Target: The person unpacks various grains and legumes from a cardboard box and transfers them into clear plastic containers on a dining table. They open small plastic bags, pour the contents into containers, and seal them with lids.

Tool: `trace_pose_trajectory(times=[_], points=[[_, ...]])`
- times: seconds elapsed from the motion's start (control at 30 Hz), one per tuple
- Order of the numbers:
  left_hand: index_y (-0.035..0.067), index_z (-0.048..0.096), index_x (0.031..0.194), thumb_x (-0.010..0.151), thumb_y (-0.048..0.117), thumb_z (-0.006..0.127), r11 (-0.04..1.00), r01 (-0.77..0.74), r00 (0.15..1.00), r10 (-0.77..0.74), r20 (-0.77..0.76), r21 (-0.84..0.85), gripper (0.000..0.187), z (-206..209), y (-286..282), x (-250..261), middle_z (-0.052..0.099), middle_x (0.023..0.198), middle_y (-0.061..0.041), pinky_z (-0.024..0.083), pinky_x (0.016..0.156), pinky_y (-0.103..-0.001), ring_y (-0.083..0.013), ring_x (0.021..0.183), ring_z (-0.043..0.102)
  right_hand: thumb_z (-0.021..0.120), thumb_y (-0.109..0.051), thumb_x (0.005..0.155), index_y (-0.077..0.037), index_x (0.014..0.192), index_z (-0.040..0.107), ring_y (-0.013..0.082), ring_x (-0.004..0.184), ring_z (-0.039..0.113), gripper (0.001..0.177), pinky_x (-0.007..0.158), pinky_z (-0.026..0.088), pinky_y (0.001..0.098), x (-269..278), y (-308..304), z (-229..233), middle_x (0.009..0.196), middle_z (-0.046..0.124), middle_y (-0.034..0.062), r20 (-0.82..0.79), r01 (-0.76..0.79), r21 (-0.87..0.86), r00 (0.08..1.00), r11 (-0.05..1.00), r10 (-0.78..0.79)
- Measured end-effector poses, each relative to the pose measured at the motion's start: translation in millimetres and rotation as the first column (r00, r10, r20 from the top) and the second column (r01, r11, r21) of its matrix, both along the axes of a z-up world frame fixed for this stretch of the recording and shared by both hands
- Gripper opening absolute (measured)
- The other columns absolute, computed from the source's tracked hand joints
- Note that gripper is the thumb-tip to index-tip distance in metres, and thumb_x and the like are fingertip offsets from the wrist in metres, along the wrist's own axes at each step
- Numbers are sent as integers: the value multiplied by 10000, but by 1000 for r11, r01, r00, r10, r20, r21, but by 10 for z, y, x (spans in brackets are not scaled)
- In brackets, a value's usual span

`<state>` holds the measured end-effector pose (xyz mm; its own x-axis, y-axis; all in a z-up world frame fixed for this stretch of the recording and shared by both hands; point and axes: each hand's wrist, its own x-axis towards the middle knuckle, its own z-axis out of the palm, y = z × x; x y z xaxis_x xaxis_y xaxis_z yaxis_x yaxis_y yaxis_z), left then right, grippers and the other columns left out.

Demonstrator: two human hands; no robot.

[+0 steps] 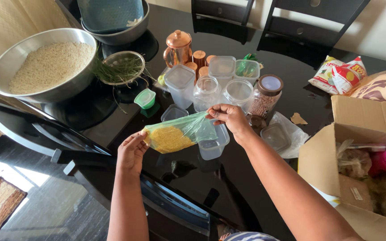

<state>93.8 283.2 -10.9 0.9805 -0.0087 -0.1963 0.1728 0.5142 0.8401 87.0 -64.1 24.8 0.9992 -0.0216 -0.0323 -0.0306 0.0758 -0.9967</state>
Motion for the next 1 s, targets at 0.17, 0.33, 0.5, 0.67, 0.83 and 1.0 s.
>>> trace_pose_trajectory(times=[0.17, 0.33, 0.5, 0.67, 0.83, 1.0], points=[[13, 748, 984, 889, 105, 758, 999, -2, 999, 4, 48, -45, 133, 22, 5, -5, 739, 888, -62, 537, 811, -284, -132, 801, 666, 693, -179, 960, -56, 1033, 765, 132, 955, 756, 160, 763, 555, 274, -14, 2, 59, 964, 779, 21, 1, -14, -2, 1000, 1000, 14], [-1, 744, 989, 910, 76, 748, 995, -16, 990, 30, 136, -97, 111, 52, -26, -11, 740, 914, -75, 528, 807, -290, -141, 806, 657, 692, -190, 958, -60, 1044, 770, 129, 951, 753, 174, 770, 557, 275, -1, -2, 42, 963, 785, 23, -13, -11, -8, 1000, 1000, 10], [-9, 736, 977, 912, 68, 735, 991, -18, 984, 41, 174, -131, 100, 108, -98, -28, 741, 912, -80, 534, 804, -297, -149, 812, 668, 695, -187, 957, -59, 1044, 766, 141, 935, 751, 170, 778, 568, 284, 5, -17, -13, 963, 785, 40, -32, 6, 16, 999, 1000, -5], [-20, 733, 991, 921, 67, 739, 992, 3, 980, 22, 196, -125, 113, 184, -140, -22, 737, 909, -87, 528, 803, -292, -148, 809, 662, 692, -177, 958, -51, 1047, 761, 154, 928, 752, 169, 781, 574, 291, 50, -83, -76, 967, 786, 62, -29, 4, 61, 1000, 998, -3], [-32, 725, 984, 918, 69, 735, 996, 17, 977, 2, 215, -88, 122, 371, -195, 0, 734, 880, -90, 532, 793, -290, -153, 785, 668, 681, -165, 963, -43, 1064, 755, 153, 924, 751, 175, 785, 580, 294, 100, -146, -92, 978, 783, 70, -17, -4, 110, 1000, 994, 6], [-42, 723, 976, 918, 53, 733, 997, 7, 974, 11, 227, -83, 111, 462, -291, 33, 732, 865, -94, 532, 793, -287, -158, 777, 669, 682, -176, 965, -42, 1076, 750, 162, 931, 753, 187, 787, 576, 295, 82, -163, -140, 988, 785, 79, -59, 31, 129, 998, 991, -23]])
